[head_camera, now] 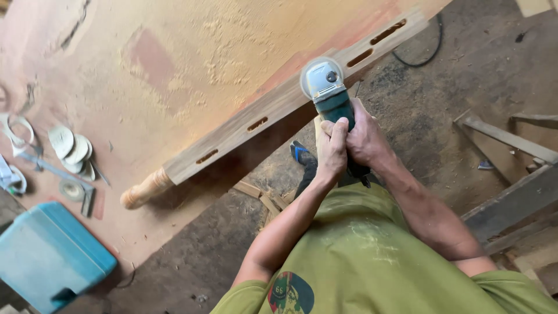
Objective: The person uses an angle grinder with a sanding disc to smooth the surface of a long wooden piece with a turned end. They move the tool along the length of the wood, then flip it to sand the other side. Finally, they sand a smaller rectangular block of wood.
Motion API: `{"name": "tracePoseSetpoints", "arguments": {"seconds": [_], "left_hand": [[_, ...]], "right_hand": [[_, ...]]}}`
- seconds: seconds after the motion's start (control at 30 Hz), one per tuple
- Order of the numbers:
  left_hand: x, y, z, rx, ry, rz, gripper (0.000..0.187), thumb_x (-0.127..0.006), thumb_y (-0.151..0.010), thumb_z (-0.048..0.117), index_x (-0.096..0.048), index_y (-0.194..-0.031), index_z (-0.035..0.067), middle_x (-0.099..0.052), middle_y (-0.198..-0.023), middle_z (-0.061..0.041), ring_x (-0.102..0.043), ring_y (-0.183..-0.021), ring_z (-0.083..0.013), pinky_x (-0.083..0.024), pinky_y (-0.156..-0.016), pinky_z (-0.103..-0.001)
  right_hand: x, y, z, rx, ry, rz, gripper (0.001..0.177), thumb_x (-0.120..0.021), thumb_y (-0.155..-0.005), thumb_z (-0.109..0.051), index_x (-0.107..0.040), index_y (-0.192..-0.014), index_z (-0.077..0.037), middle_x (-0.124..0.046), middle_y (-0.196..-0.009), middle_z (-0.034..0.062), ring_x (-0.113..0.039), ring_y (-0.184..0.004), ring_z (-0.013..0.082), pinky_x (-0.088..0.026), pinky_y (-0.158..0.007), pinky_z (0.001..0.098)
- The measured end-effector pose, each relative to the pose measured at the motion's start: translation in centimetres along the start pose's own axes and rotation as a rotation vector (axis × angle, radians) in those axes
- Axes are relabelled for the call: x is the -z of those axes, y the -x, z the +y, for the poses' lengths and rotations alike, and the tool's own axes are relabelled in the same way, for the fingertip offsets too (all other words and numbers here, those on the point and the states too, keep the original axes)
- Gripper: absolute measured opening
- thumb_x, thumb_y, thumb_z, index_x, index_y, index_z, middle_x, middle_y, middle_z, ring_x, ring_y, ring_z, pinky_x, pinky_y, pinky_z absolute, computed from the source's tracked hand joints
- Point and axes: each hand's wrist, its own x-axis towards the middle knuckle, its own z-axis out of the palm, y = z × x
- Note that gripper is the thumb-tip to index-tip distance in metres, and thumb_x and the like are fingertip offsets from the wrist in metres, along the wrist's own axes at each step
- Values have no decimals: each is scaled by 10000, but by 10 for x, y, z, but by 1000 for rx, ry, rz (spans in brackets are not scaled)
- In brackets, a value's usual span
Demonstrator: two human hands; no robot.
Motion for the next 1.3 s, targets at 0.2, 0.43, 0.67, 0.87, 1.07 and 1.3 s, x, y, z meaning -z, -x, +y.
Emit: {"name": "tracePoseSetpoints", "arguments": {"seconds": [0.2,0.43,0.67,0.87,1.07,1.3], "left_hand": [[-13,-9,-9,-45,30,20,294,-645,-925,341,-504,-1060,121,-490,-915,-49,-514,-936,-182,-456,-864,-392],[-22,-4,6,-31,-4,122,299,-638,-929,371,-507,-1040,126,-496,-893,-68,-523,-887,-198,-462,-841,-388],[-40,-3,1,1,53,124,347,-658,-902,388,-499,-1042,113,-522,-883,-95,-549,-886,-235,-467,-839,-416],[-19,4,-13,58,41,164,390,-657,-879,428,-485,-1033,114,-534,-872,-156,-574,-909,-298,-469,-869,-465],[17,12,-12,87,53,186,383,-669,-867,446,-486,-1008,141,-552,-860,-143,-593,-895,-274,-489,-854,-456],[62,24,-5,117,59,187,407,-649,-862,465,-497,-1053,140,-588,-904,-202,-627,-955,-356,-487,-876,-517]], "right_hand": [[17,-15,4,2,-13,-35,410,-575,-860,-357,-531,-1250,-240,-712,-945,245,-681,-1014,477,-509,-878,608],[26,-18,5,13,-12,-122,454,-637,-836,-397,-537,-1251,-242,-713,-966,254,-678,-1042,470,-513,-879,597],[38,-16,-2,0,49,-119,501,-660,-846,-454,-531,-1271,-224,-710,-988,250,-672,-1057,459,-497,-880,600],[12,-13,10,46,94,-116,530,-671,-860,-483,-531,-1282,-195,-681,-981,296,-648,-1053,501,-480,-835,609],[-24,-5,9,60,109,-103,518,-684,-867,-491,-548,-1282,-212,-689,-986,271,-655,-1056,478,-492,-840,586],[-69,1,14,110,122,-100,494,-710,-860,-510,-563,-1211,-195,-681,-924,252,-669,-994,465,-481,-791,577]]}}
